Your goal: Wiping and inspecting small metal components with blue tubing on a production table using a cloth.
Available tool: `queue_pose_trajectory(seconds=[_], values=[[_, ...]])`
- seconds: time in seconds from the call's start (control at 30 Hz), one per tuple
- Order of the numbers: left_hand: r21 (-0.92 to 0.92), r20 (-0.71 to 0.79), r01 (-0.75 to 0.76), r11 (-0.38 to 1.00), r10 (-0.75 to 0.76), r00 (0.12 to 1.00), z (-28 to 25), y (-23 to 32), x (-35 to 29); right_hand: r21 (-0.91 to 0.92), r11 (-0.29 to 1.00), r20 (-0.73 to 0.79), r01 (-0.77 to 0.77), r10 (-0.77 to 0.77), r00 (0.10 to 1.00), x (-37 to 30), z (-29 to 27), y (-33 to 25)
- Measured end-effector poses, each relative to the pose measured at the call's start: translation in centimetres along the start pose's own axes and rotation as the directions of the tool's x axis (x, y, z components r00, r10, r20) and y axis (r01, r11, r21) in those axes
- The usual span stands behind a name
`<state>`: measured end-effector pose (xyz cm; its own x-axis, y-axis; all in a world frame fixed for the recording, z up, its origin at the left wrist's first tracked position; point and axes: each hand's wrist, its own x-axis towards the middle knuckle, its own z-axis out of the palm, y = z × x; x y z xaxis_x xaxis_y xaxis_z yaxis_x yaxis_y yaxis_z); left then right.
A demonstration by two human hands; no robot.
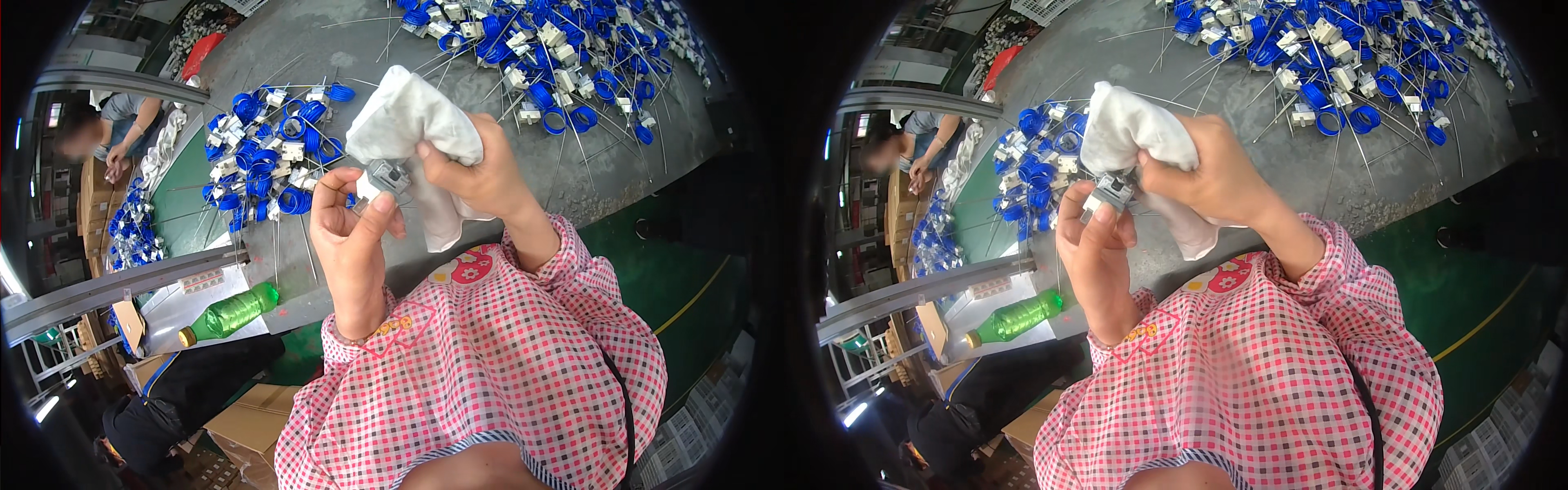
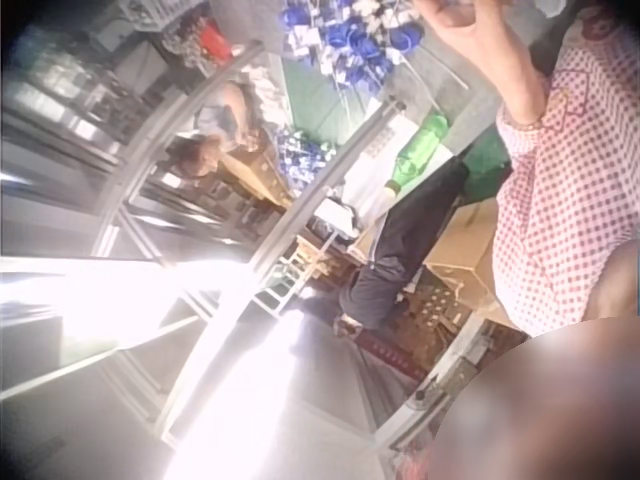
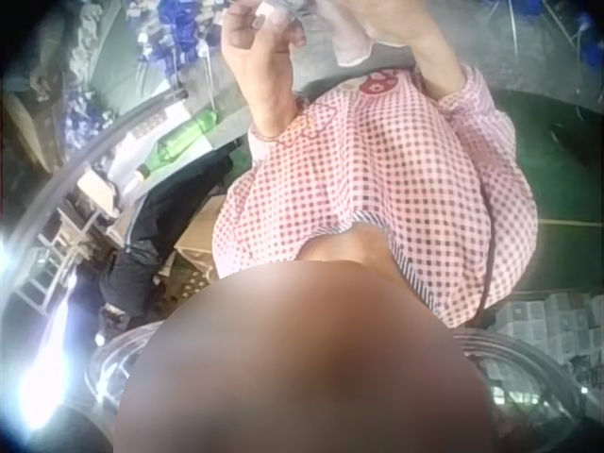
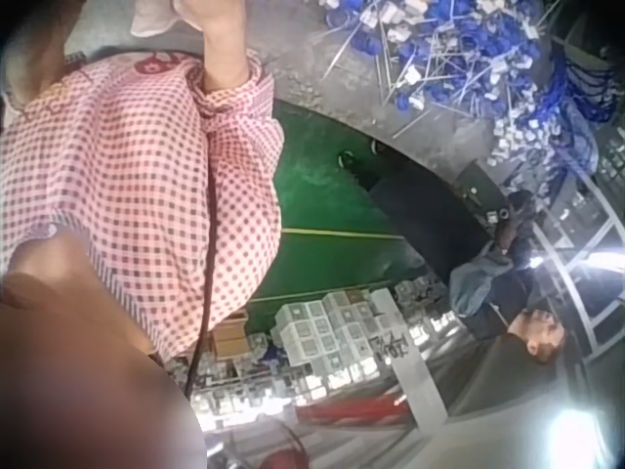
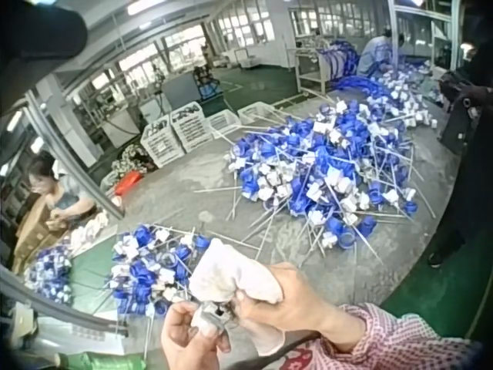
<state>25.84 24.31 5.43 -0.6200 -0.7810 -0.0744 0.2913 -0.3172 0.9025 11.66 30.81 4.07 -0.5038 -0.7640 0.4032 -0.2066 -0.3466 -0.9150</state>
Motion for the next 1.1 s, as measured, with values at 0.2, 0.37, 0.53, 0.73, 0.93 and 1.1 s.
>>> queue_pose_trajectory(seconds=[0.2,0.37,0.53,0.73,0.93,1.1], values=[[0.012,0.009,0.002,1.0,-0.002,1.0,0.1,0.1,-0.1,-0.029,0.999,-0.023,-0.031,0.03,0.999,-0.1,-0.1,-0.1],[0.024,0.029,0.001,1.0,-0.002,1.0,0.2,0.0,-0.2,0.359,0.907,-0.055,-0.222,0.258,0.965,-0.4,0.1,1.2],[0.005,0.024,0.007,1.0,-0.007,1.0,0.1,0.0,-0.2,0.585,0.747,-0.013,-0.314,0.396,0.918,-0.2,0.2,0.7],[0.036,0.008,0.0,0.999,0.0,1.0,-0.1,0.1,-0.1,-0.144,0.98,0.018,0.138,-0.136,0.99,-0.4,-0.3,0.6],[-0.025,0.057,-0.013,1.0,0.015,0.998,-0.5,-0.6,0.1,0.154,0.981,-0.075,-0.121,0.134,0.988,-0.9,0.1,0.1],[-0.085,0.1,-0.044,0.995,0.052,0.994,-0.6,-0.7,0.1,0.465,0.857,-0.048,-0.22,0.273,0.961,-1.0,0.8,-0.6]])
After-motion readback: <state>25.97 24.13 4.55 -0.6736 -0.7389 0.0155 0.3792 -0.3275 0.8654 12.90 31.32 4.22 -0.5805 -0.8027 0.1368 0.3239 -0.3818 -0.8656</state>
